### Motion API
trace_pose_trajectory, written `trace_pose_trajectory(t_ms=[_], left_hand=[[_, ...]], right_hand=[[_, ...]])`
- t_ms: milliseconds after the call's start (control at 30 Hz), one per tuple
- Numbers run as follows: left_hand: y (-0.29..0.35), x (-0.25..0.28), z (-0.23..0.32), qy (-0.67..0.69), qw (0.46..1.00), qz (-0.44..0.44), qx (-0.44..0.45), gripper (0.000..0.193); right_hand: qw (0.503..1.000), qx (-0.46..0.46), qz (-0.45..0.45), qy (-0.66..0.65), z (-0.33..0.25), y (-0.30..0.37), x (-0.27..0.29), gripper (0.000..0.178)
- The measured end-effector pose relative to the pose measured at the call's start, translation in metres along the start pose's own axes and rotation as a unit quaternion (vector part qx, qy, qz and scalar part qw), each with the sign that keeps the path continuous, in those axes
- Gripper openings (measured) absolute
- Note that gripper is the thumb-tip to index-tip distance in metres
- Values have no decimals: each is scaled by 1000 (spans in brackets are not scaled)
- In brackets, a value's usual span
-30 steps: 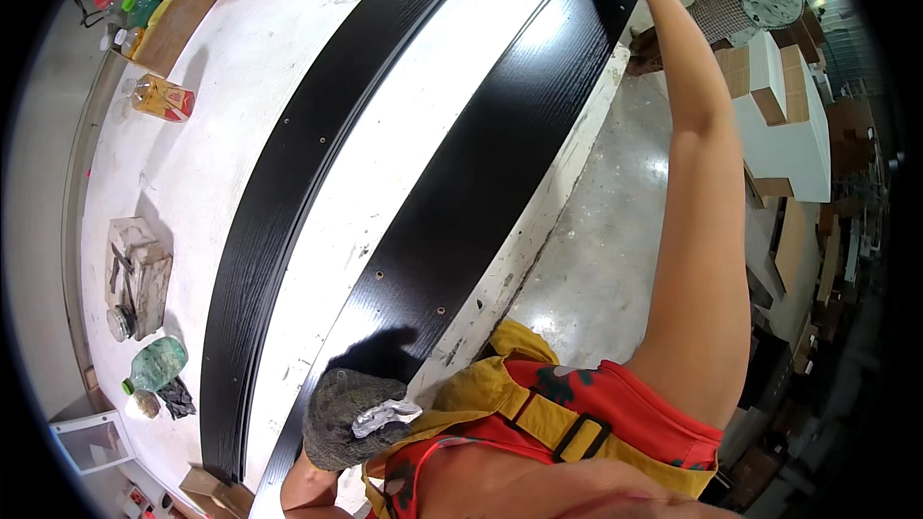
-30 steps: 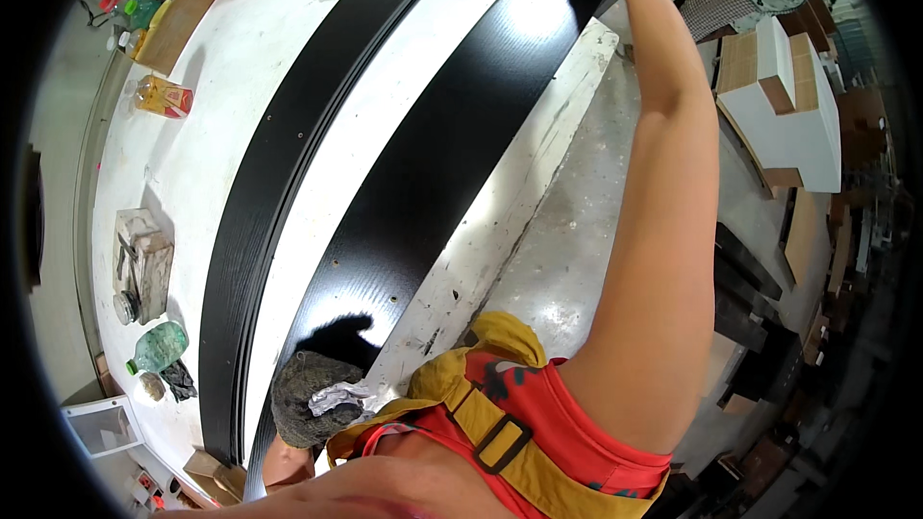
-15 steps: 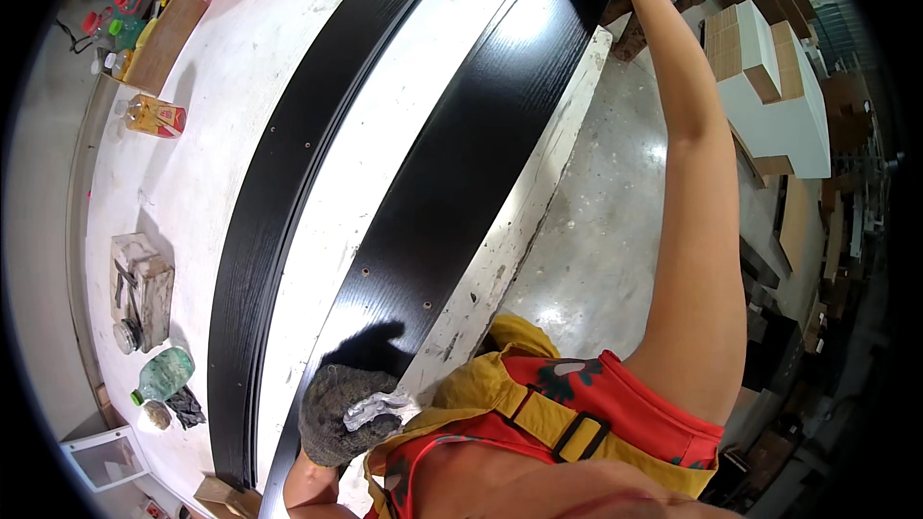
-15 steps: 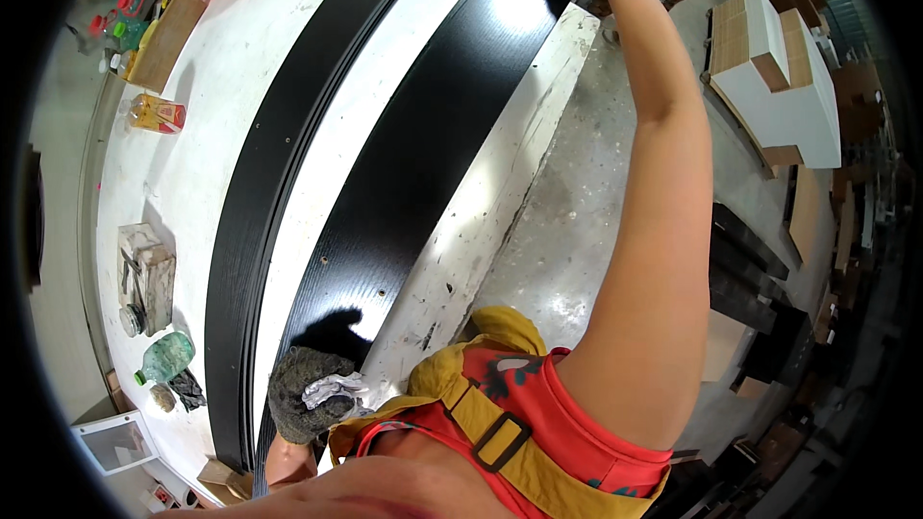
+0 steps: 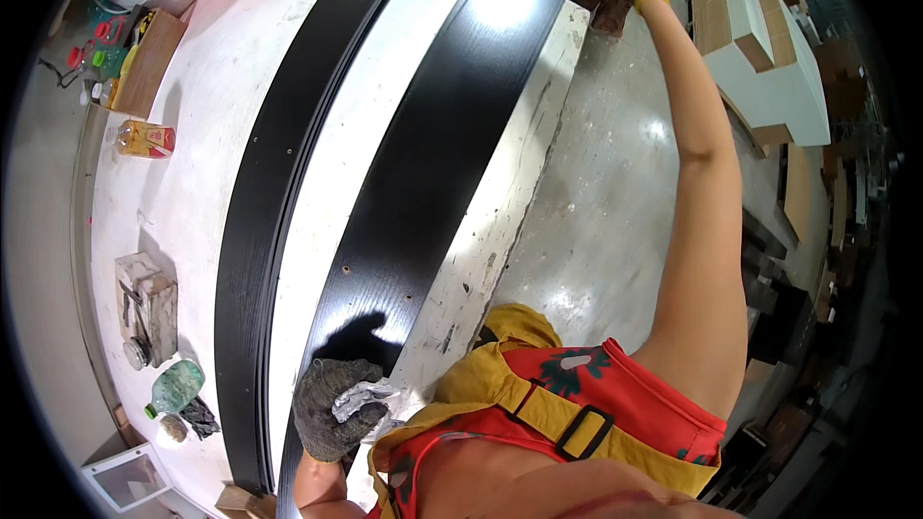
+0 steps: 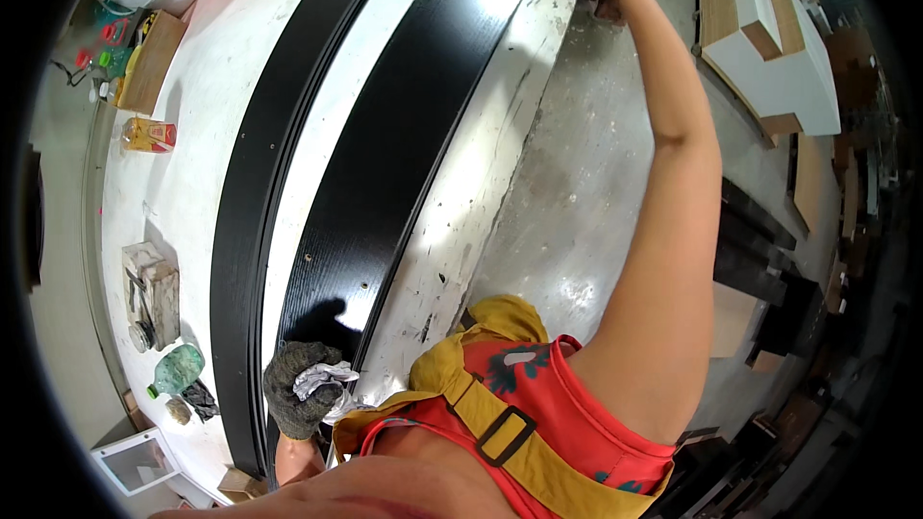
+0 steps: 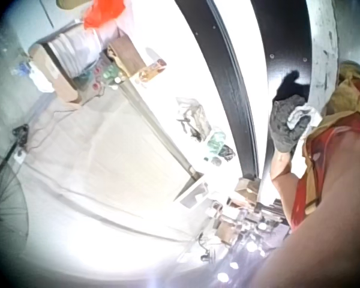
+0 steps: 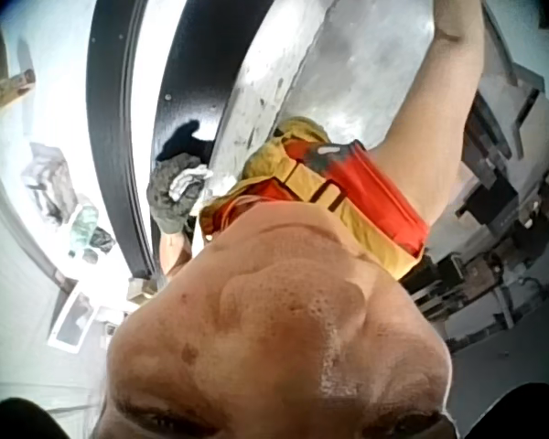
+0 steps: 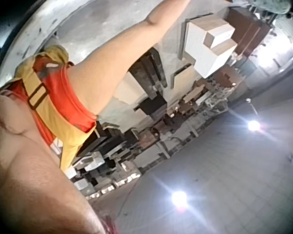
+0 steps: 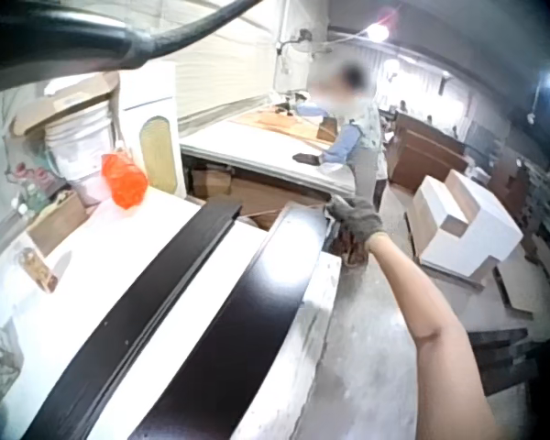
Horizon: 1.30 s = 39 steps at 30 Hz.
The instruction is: The person wipes a long black curved object on a white workbench using a white cloth. They repeatedly rub the surface along its length, occasionally repositioning the cloth and adjusting their grip.
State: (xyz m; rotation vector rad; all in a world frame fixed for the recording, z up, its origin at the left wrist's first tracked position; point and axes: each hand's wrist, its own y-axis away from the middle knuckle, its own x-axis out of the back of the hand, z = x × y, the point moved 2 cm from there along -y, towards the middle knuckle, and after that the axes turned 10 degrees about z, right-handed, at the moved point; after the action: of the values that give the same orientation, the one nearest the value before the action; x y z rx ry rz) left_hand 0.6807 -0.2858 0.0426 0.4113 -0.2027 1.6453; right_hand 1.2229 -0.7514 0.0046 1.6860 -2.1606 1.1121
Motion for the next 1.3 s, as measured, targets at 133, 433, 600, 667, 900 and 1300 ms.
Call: trace_pose_trajectory(t_ms=[133, 433, 600, 667, 900, 1300], left_hand=[[4, -1, 0, 28, 998, 35, 46, 53], [2, -5, -1, 79, 994, 54, 55, 56], [7, -3, -2, 88, 993, 67, 47, 57], [4, -3, -5, 85, 993, 61, 45, 57], [-3, -4, -6, 107, 992, 52, 44, 58], [5, 2, -7, 73, 995, 44, 57, 55]], right_hand=[[993, 36, 109, 26, -29, 13, -27, 35], [952, 285, 76, -84, -115, 228, -42, 55], [940, 337, -53, 8, -182, 282, -27, 61], [931, 338, 99, 94, -138, 243, -35, 56], [931, 88, 282, 214, 34, 30, -15, 38], [984, 34, 30, -172, -7, 50, -30, 26]])
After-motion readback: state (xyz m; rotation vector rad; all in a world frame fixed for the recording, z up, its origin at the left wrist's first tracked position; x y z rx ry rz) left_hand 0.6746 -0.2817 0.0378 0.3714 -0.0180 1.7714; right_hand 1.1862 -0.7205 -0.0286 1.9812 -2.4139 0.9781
